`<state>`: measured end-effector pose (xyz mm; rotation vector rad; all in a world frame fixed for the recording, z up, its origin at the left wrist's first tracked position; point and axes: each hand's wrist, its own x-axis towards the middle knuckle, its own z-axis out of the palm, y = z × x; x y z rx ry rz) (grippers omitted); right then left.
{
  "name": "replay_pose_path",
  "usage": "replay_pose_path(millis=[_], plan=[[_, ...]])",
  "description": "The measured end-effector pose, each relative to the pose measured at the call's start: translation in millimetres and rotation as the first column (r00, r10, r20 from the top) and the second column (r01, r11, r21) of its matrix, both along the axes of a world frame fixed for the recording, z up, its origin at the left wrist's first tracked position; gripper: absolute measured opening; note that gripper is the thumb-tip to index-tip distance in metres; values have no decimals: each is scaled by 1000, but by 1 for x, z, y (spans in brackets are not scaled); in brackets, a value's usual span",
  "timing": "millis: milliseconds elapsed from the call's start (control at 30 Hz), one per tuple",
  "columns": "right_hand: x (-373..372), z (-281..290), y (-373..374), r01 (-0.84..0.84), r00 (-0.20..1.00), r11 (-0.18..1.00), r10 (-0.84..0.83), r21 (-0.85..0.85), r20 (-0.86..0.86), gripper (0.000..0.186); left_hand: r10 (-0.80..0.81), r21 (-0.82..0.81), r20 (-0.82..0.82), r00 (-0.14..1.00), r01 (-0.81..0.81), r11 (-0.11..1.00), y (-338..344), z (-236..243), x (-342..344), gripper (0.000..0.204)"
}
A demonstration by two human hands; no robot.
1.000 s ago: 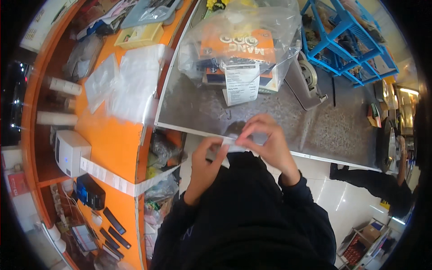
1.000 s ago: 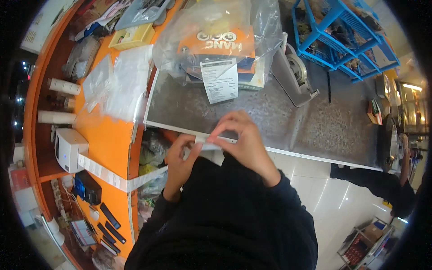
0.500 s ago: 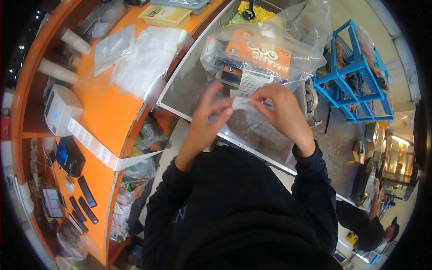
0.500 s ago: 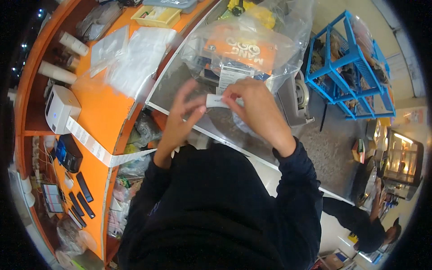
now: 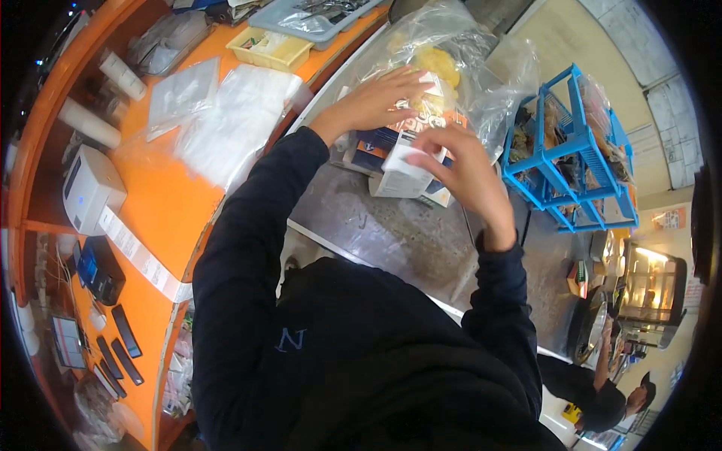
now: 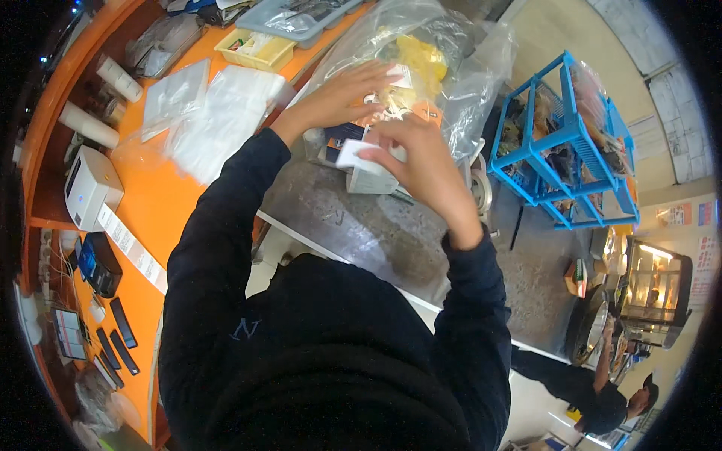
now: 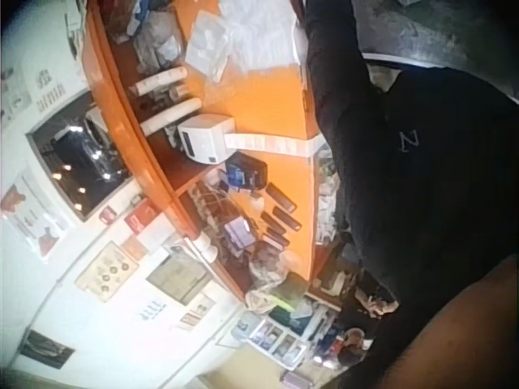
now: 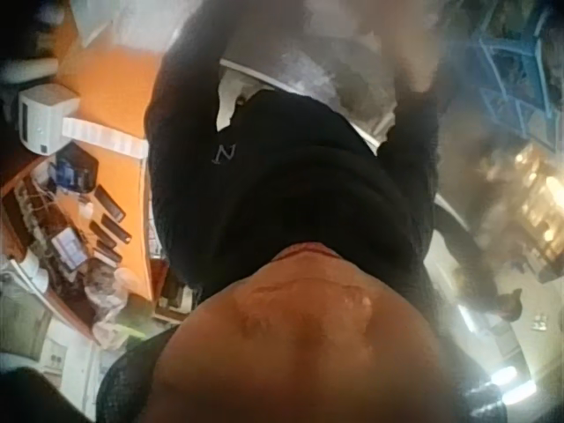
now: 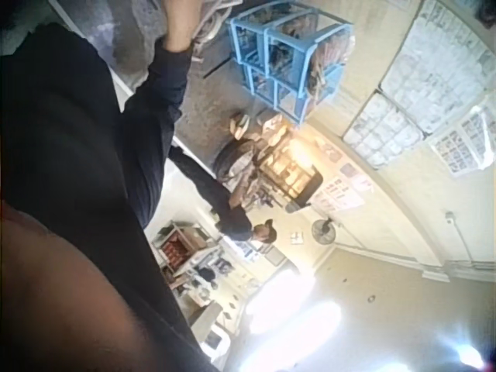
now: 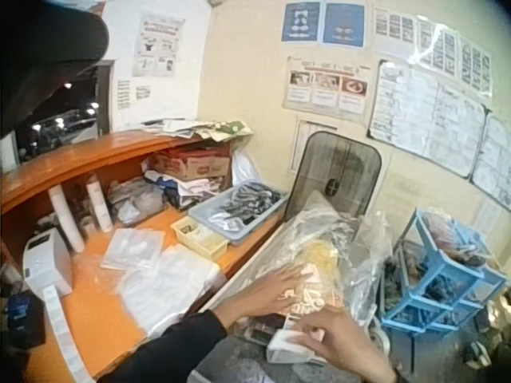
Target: The person packs food containers into bags, checks order receipts, scoops seasoned rice and wraps rice balls in paper, and folds and packs food boxes.
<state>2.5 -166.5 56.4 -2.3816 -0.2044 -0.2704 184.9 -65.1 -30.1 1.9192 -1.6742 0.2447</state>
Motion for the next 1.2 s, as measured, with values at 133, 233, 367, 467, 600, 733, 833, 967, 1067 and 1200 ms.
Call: replay_pose_path(millis=[133, 233, 367, 467, 600, 733, 833, 967, 1067, 1200], plan=[[45, -40, -7, 119, 976, 928, -44, -354, 213, 17, -94, -100, -295, 951, 68, 993, -3, -6, 3, 75], [51, -52, -12, 133, 970, 901, -33, -413, 240, 22, -178, -170, -391, 903, 119, 978, -4, -15, 8, 82], [48, -54, -5, 302, 931, 836, -155, -458, 330, 43, -217, -182, -422, 880, 153, 971, -7, -23, 17, 68], [49, -54, -11, 438, 867, 793, -248, -424, 432, 59, -244, -199, -485, 840, 165, 966, -6, -25, 16, 51], [43, -54, -21, 412, 910, 843, -363, -346, 200, 63, -251, -194, -519, 817, 173, 966, -2, -24, 16, 60], [51, -58, 2, 513, 850, 746, -372, -425, 374, 63, -315, -213, -466, 827, 240, 947, -3, -25, 23, 73], [54, -69, 0, 518, 810, 797, -342, -310, 476, 56, -306, -208, -460, 834, 234, 950, -1, -30, 25, 78], [26, -56, -24, 609, 793, 726, -549, -320, 264, 42, -246, -133, -359, 900, 211, 968, 3, -18, 14, 99], [12, -58, -18, 564, 824, 752, -484, -341, 296, 39, -253, -105, -344, 904, 231, 967, 8, -16, 13, 111], [-36, -99, 20, 716, 651, 670, -742, 196, 156, 32, -196, -45, -385, 902, 194, 980, 9, -14, 13, 110]])
